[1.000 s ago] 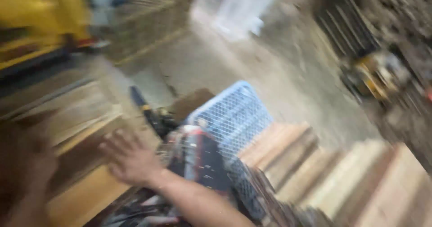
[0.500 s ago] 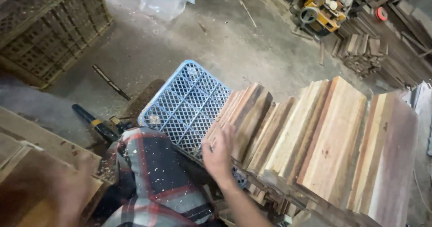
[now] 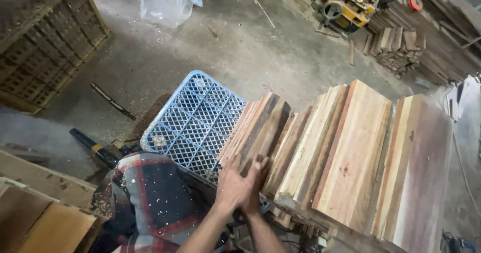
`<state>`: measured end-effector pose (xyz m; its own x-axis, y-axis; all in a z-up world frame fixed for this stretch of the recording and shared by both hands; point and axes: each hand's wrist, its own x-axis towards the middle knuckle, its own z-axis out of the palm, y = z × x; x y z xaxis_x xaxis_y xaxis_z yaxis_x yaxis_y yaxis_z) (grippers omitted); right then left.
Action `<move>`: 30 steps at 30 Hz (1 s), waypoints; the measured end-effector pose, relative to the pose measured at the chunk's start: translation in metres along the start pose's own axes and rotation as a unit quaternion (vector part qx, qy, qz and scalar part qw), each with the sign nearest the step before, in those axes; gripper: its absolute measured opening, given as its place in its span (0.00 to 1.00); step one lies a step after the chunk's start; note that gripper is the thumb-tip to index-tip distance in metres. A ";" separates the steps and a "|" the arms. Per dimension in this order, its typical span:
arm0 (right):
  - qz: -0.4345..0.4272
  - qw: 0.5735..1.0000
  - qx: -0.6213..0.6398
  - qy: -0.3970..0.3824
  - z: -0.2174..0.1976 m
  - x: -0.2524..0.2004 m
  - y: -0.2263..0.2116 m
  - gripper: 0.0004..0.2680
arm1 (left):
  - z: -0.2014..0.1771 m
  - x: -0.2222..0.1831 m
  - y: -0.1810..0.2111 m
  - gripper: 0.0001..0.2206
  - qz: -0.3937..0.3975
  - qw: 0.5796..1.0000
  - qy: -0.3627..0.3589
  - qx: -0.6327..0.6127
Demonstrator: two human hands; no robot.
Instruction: Feeding wood planks into a thickness planer to smooth and level their surfaces.
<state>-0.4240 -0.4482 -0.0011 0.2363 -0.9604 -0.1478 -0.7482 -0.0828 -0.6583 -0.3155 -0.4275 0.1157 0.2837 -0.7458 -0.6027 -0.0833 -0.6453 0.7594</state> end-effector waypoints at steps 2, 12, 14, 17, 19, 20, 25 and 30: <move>-0.039 0.999 0.017 0.009 0.002 -0.004 0.010 0.28 | -0.009 -0.013 0.011 0.46 0.004 1.000 -0.003 0.017; -0.051 0.985 0.162 0.030 -0.023 -0.007 -0.056 0.28 | -0.032 -0.023 0.028 0.35 0.000 0.998 -0.002 -0.069; -0.015 0.978 0.202 0.046 -0.026 -0.006 -0.056 0.24 | -0.027 -0.015 0.020 0.30 0.012 0.990 -0.017 -0.142; -0.052 0.986 0.108 0.116 -0.021 -0.003 -0.029 0.31 | -0.008 0.007 -0.004 0.30 0.070 0.967 -0.038 -0.242; -0.148 0.950 0.144 0.233 -0.017 -0.003 -0.024 0.27 | -0.001 0.013 -0.016 0.32 0.099 0.960 -0.017 -0.260; -0.150 0.950 0.146 0.232 -0.021 -0.001 -0.034 0.27 | 0.008 0.028 -0.028 0.32 0.101 0.960 -0.014 -0.261; -0.069 0.942 0.207 0.256 -0.043 -0.021 -0.096 0.24 | 0.018 0.036 -0.047 0.30 0.028 0.941 -0.023 -0.337; 0.036 0.818 0.561 0.122 -0.051 -0.006 -0.141 0.25 | -0.016 0.032 -0.045 0.29 0.080 0.825 0.052 -0.558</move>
<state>-0.3513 -0.4438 0.1299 -0.0156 -0.9878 -0.1551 0.3185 0.1421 -0.9372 -0.2869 -0.4197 0.0657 0.4386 -0.7513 -0.4931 0.7866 0.0556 0.6150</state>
